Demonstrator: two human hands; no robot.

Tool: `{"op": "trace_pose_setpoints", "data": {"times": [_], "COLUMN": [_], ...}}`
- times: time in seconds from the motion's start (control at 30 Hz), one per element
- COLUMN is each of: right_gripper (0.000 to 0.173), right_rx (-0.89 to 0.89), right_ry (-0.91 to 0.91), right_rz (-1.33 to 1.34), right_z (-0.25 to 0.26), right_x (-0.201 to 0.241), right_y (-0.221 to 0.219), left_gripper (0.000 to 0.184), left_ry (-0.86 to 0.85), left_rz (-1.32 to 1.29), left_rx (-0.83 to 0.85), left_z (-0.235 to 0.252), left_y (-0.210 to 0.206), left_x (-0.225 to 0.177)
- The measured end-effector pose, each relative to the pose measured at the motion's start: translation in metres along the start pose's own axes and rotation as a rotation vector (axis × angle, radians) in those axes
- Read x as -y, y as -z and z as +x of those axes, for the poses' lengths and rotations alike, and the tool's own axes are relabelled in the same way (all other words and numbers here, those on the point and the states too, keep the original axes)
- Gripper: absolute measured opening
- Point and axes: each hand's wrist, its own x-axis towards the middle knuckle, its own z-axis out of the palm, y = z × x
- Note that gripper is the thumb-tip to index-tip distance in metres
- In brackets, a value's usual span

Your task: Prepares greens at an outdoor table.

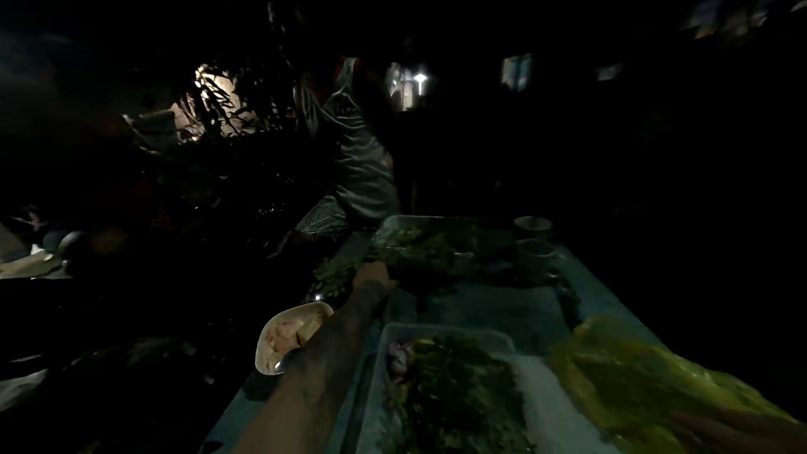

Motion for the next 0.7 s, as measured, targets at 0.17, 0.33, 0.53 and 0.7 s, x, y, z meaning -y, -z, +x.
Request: {"op": "trace_pose_setpoints", "data": {"times": [0.17, 0.33, 0.53, 0.7], "right_gripper": [0.02, 0.023, 0.031, 0.033], "right_rx": [0.047, -0.027, 0.09, 0.141], "right_ry": [0.052, 0.184, 0.177, 0.12], "right_rz": [0.052, 0.201, 0.525, 0.433], "right_z": [0.022, 0.094, 0.199, 0.251], "right_x": [0.002, 0.039, 0.111, 0.151], "right_y": [-0.003, -0.032, -0.07, -0.08], "left_gripper": [0.042, 0.043, 0.032, 0.024], "left_ry": [-0.007, -0.106, -0.259, -0.394], "left_rz": [-0.079, -0.33, -0.626, -0.658], "left_rx": [-0.027, -0.027, -0.103, -0.152], "left_z": [-0.001, -0.019, -0.069, -0.123], "left_y": [0.023, 0.091, 0.144, 0.165], "left_x": [0.007, 0.022, 0.023, 0.012]}}
